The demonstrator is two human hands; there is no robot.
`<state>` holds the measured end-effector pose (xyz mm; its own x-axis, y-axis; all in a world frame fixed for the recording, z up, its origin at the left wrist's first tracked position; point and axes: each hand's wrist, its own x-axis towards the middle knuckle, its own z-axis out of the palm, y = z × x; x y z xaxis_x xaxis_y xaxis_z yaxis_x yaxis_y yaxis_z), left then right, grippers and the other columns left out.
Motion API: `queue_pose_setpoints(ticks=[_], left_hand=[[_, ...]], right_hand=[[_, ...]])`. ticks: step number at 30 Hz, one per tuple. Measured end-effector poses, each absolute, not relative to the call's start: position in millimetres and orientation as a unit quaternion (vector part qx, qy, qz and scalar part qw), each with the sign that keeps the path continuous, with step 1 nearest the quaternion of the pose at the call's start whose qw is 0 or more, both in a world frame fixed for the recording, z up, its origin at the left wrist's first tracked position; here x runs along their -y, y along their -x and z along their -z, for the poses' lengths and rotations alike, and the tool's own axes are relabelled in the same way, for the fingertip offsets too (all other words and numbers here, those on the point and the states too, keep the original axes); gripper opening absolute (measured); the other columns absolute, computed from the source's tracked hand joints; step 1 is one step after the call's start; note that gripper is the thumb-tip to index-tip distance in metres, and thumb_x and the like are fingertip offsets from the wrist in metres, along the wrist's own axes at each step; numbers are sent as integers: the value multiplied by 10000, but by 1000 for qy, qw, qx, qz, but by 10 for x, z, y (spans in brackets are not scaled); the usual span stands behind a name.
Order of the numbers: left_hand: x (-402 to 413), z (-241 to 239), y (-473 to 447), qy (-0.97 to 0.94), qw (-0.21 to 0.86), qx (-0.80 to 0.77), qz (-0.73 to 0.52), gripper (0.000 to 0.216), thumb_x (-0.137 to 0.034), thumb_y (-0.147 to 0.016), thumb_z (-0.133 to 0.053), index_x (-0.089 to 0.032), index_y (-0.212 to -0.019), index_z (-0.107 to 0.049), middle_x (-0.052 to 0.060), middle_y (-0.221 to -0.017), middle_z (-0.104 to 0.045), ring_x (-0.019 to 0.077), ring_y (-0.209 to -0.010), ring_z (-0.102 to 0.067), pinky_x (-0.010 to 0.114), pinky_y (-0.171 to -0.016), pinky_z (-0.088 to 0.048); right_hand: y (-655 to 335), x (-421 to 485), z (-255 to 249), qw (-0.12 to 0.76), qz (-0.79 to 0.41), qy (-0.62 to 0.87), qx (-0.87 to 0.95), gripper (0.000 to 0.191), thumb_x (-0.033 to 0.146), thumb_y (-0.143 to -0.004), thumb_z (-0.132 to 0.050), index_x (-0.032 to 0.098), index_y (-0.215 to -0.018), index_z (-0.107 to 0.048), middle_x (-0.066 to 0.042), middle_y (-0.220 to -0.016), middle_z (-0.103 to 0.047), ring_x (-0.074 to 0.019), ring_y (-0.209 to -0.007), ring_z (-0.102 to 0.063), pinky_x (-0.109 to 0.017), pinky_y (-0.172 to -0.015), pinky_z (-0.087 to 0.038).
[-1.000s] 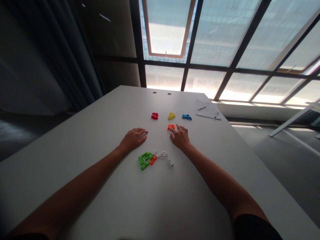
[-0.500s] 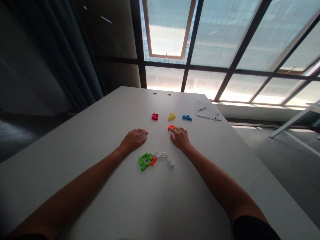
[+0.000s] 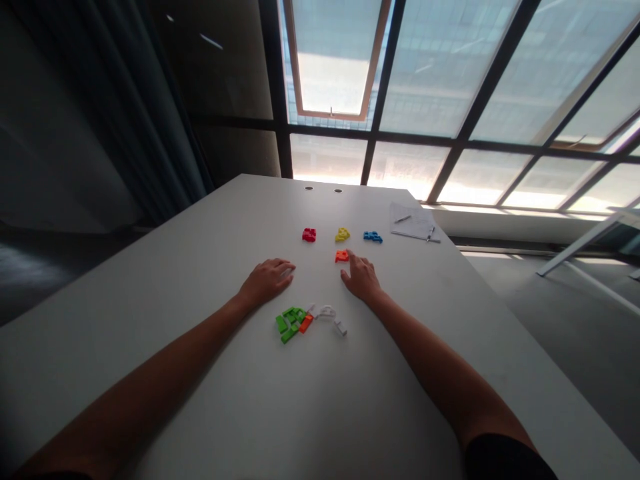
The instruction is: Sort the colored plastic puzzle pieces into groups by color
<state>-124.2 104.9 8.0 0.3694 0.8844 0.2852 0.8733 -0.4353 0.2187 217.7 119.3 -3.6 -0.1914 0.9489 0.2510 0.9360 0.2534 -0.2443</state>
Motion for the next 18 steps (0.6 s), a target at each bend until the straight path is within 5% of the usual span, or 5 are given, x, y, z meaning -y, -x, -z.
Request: queue_pose_setpoints(ticks=[5,10,15,18], left_hand=[[-1050,-73,1244,-829,12,-531,-176,368,-324,-1098,-666,-295,-1416,-849,131,-1503,-817,344,-1387,-751,527,-1201,-614],[-1052,-63,1236,-829,8,-531,-178,359,-323,-1102,-663,-289,-1406,-850,127,-1493,-822,336,-1369,-759,519,-1199,-615],[-1043,-75,1231,-828,16,-532,-177,366,-323,-1104,-654,-283,-1411,-848,135,-1510,-815,350,-1382,-755,541,-1203,-615],[-1039,-83,1228,-826,14,-535,-178,367,-325,-1102,-655,-289,-1412,-849,132,-1516,-812,353,-1391,-753,545,-1208,-614]], right_hand=[[-2239,-1071,128,200,-17,604,771,733,263,-1111,-623,113,-1810,-460,-254,-1622,-724,-393,-1482,-666,-544,-1279,-512],[-2371,-805,158,252,-23,557,791,538,220,-1080,-640,149,-1611,-675,-214,-1479,-805,-372,-1384,-725,-561,-1248,-564],[-2295,-472,-47,337,-52,374,862,235,255,-1145,-635,265,-1213,-860,-133,-1189,-871,-334,-1179,-788,-555,-1112,-632],[-2076,-242,-163,310,-70,261,911,207,253,-1173,-698,293,-1268,-877,-102,-1165,-879,-306,-1176,-790,-513,-1094,-625]])
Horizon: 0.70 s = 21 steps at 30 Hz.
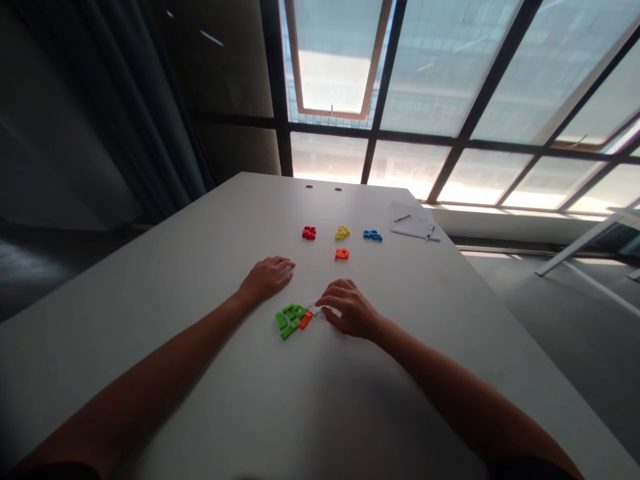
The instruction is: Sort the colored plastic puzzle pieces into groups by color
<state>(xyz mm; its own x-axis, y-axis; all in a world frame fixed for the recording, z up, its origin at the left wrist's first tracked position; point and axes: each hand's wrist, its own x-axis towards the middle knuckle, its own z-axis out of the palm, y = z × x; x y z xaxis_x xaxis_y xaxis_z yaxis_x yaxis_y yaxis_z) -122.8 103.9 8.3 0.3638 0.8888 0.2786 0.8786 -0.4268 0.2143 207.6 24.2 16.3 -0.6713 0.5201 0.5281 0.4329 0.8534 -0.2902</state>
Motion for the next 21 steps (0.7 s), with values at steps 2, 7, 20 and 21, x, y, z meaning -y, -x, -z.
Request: queue_pose_setpoints(ticks=[2,7,20,21], left_hand=[[-1039,-84,1227,-824,11,-537,-181,366,-325,-1099,-659,-295,-1408,-852,133,-1512,-812,353,-1382,-757,547,-1202,-618],[-1039,-88,1230,-826,7,-534,-184,365,-318,-1094,-664,-297,-1406,-852,137,-1513,-813,355,-1372,-761,547,-1193,-617],[-1052,-76,1230,-829,3,-529,-181,360,-324,-1082,-664,-285,-1381,-860,142,-1466,-826,358,-1336,-764,548,-1178,-620],[-1054,-77,1229,-829,3,-528,-182,359,-324,-1081,-664,-283,-1378,-860,142,-1461,-828,358,-1332,-765,551,-1175,-620]], right_hand=[[-1928,-124,-188,287,-59,244,925,250,209,-1161,-741,305,-1353,-872,-103,-1249,-883,-304,-1242,-778,-511,-1118,-612],[-1781,-11,-165,231,-33,254,939,253,177,-1132,-815,278,-1358,-866,-110,-1342,-878,-321,-1356,-745,-524,-1177,-579],[-2314,-643,-117,303,-22,443,844,92,280,-1130,-783,242,-1175,-853,-139,-1172,-886,-339,-1191,-799,-506,-1101,-596],[-2391,-744,-99,289,-12,473,833,100,255,-1128,-771,240,-1176,-857,-139,-1193,-888,-340,-1199,-798,-500,-1106,-590]])
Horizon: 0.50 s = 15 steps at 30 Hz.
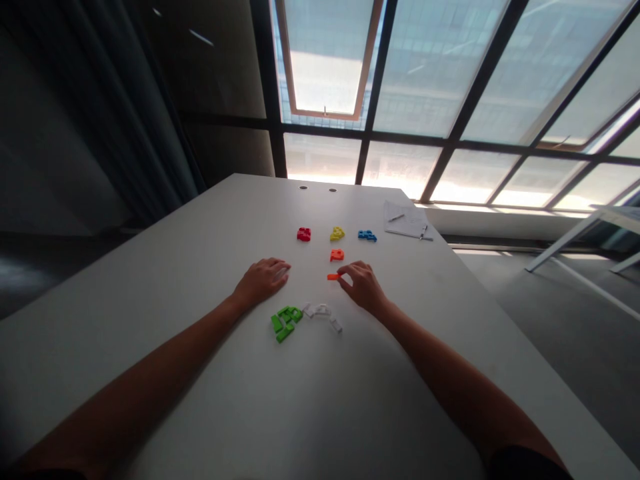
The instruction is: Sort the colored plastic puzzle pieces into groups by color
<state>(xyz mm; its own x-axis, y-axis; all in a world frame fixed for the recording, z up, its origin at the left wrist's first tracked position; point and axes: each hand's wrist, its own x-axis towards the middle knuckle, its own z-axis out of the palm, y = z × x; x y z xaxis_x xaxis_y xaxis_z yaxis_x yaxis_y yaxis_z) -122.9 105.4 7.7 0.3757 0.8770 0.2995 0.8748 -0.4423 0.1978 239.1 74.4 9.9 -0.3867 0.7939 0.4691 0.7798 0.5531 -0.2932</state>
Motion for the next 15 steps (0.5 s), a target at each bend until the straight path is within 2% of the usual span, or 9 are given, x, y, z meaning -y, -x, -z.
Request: queue_pose_setpoints(ticks=[5,11,15], left_hand=[[-1052,-87,1221,-828,8,-531,-181,358,-317,-1081,-661,-279,-1376,-860,143,-1463,-830,363,-1341,-762,557,-1182,-616],[-1039,-92,1222,-826,11,-535,-176,373,-320,-1090,-656,-273,-1402,-854,138,-1477,-826,363,-1357,-761,560,-1189,-616],[-1031,-89,1222,-828,9,-533,-174,370,-326,-1098,-652,-283,-1407,-852,135,-1486,-822,353,-1353,-762,545,-1190,-616]], right_hand=[[-2526,-1063,-61,185,17,545,818,146,204,-1134,-742,232,-1202,-869,-130,-1248,-889,-328,-1269,-771,-449,-1125,-533],[-2358,-1101,-103,165,66,563,807,256,246,-1165,-702,207,-1376,-842,-157,-1345,-845,-347,-1257,-725,-457,-1124,-500],[-2303,-994,-97,143,84,531,831,271,244,-1211,-607,211,-1237,-875,-158,-1304,-826,-342,-1229,-689,-459,-1122,-475]])
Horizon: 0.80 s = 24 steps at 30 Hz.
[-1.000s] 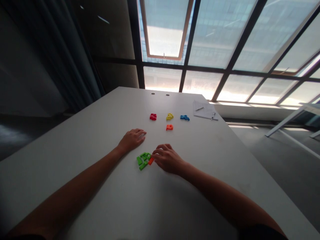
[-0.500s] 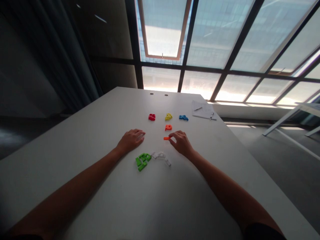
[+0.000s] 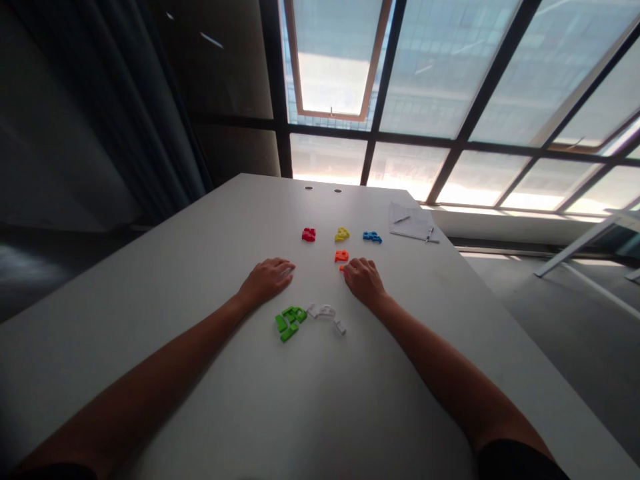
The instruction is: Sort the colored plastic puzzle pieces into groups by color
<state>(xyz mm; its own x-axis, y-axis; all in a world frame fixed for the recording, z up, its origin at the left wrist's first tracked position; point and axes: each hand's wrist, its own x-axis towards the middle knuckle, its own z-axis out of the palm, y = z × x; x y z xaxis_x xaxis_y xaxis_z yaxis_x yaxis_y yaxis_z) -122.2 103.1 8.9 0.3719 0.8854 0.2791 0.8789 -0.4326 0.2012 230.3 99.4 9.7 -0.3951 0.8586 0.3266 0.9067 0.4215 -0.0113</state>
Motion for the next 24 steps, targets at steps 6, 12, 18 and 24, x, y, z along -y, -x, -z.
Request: queue_pose_setpoints(ticks=[6,12,18,24], left_hand=[[-1030,-93,1215,-827,14,-537,-168,376,-324,-1112,-645,-258,-1425,-843,138,-1509,-818,360,-1372,-757,553,-1200,-616],[-1044,-90,1221,-827,3,-536,-171,346,-300,-1097,-690,-282,-1402,-852,126,-1490,-826,341,-1377,-765,523,-1196,-625],[-1038,-86,1215,-825,4,-537,-173,347,-299,-1104,-693,-270,-1411,-850,128,-1488,-828,353,-1366,-773,542,-1192,-627],[-1032,-94,1220,-826,7,-538,-171,358,-302,-1116,-678,-246,-1429,-843,131,-1502,-825,365,-1377,-768,562,-1193,-626]], right_hand=[[-2263,-951,-123,119,96,534,831,310,209,-1212,-573,178,-1294,-870,-172,-1372,-803,-348,-1262,-665,-464,-1117,-470],[-2256,-1036,-143,117,86,530,836,322,161,-1161,-613,187,-1364,-862,-185,-1433,-784,-357,-1304,-656,-465,-1114,-477],[-2275,-1101,-130,114,92,512,847,359,135,-1129,-622,166,-1402,-853,-202,-1468,-773,-376,-1323,-653,-503,-1130,-488],[-2269,-1169,-95,128,93,496,854,365,118,-1108,-634,174,-1396,-852,-199,-1450,-776,-373,-1316,-655,-500,-1125,-501]])
